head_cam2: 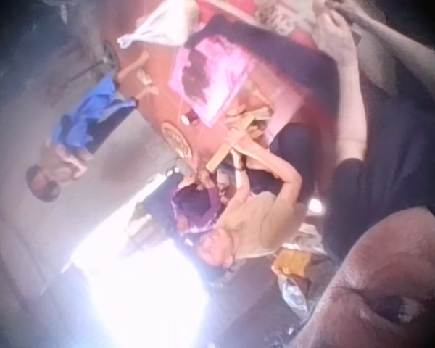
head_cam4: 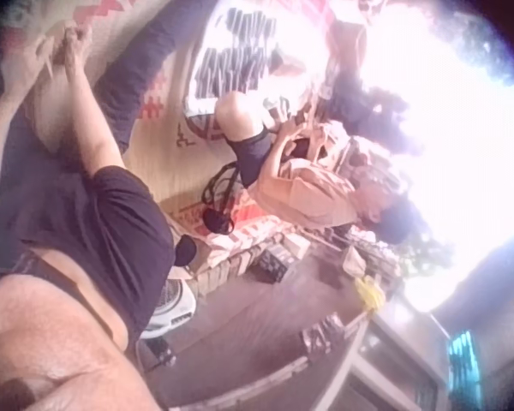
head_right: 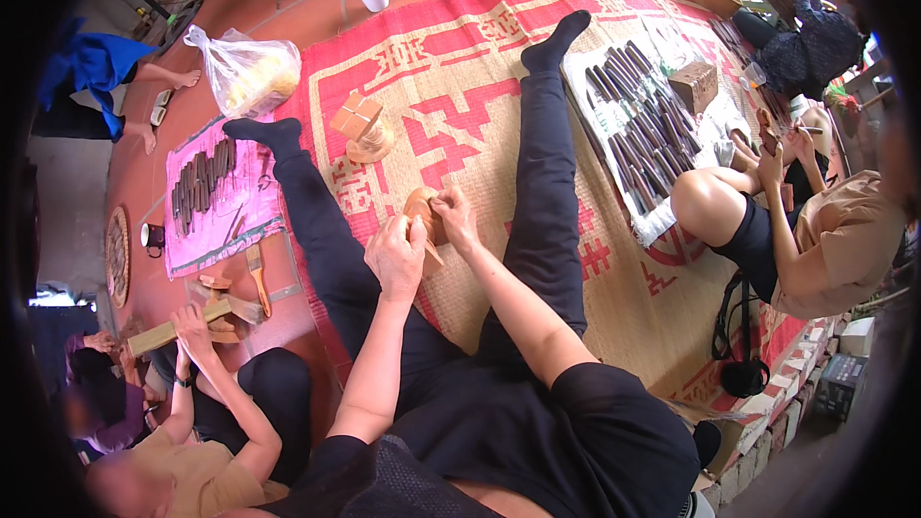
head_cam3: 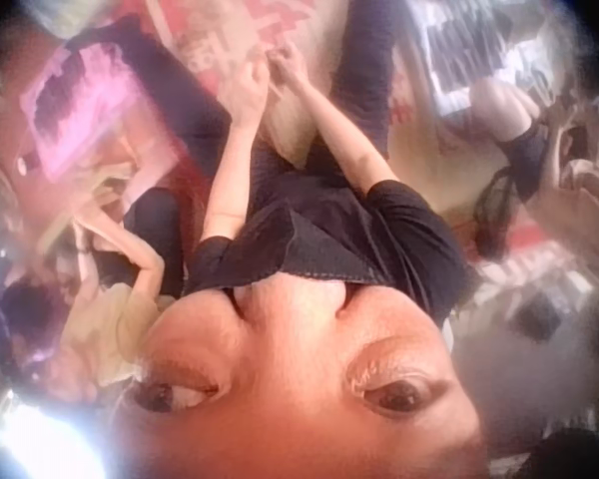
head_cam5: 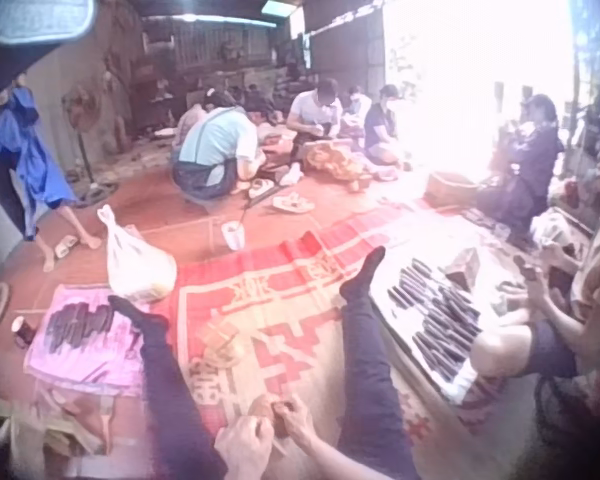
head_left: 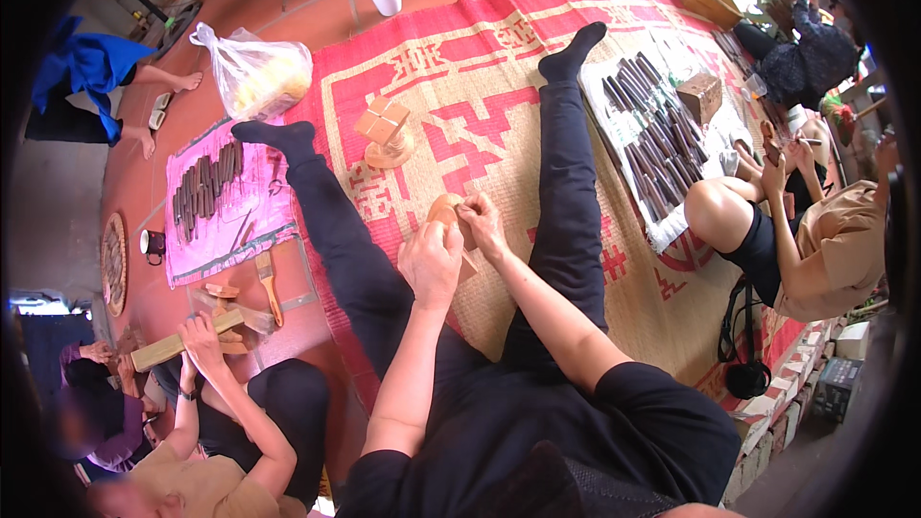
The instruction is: The person sits on a mat and carves a small wooden object using a knife. They rotate the object and scrape its surface repeatedly. Other people nearby are also working on similar wooden items.
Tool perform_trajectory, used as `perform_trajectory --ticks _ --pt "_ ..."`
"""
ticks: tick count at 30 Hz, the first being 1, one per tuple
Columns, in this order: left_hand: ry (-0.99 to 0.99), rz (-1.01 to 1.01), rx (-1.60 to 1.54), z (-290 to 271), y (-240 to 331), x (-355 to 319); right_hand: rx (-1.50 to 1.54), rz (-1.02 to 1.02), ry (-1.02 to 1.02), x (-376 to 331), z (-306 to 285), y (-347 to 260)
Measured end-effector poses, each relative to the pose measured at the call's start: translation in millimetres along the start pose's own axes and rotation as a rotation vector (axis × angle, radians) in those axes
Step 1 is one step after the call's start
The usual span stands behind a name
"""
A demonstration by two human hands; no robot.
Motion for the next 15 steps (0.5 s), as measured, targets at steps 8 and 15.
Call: perform_trajectory --ticks 8,15 --pt "0.047 0.082 0.023 3 0 0 -0.170 0.148 0.374 27 -25 21" --pt "-0.001 -0.020 0.043 0 -7 5 -0.129 0.004 0.099 -5 0 -14"
Point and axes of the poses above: each hand's wrist, its own x-axis towards the middle knuckle, its own z-axis out of the palm, y = z × x, the point moved 7 cm from there along x, towards the middle knuckle, and after that the axes turned 8 degrees about -x, right-handed, at the moved point
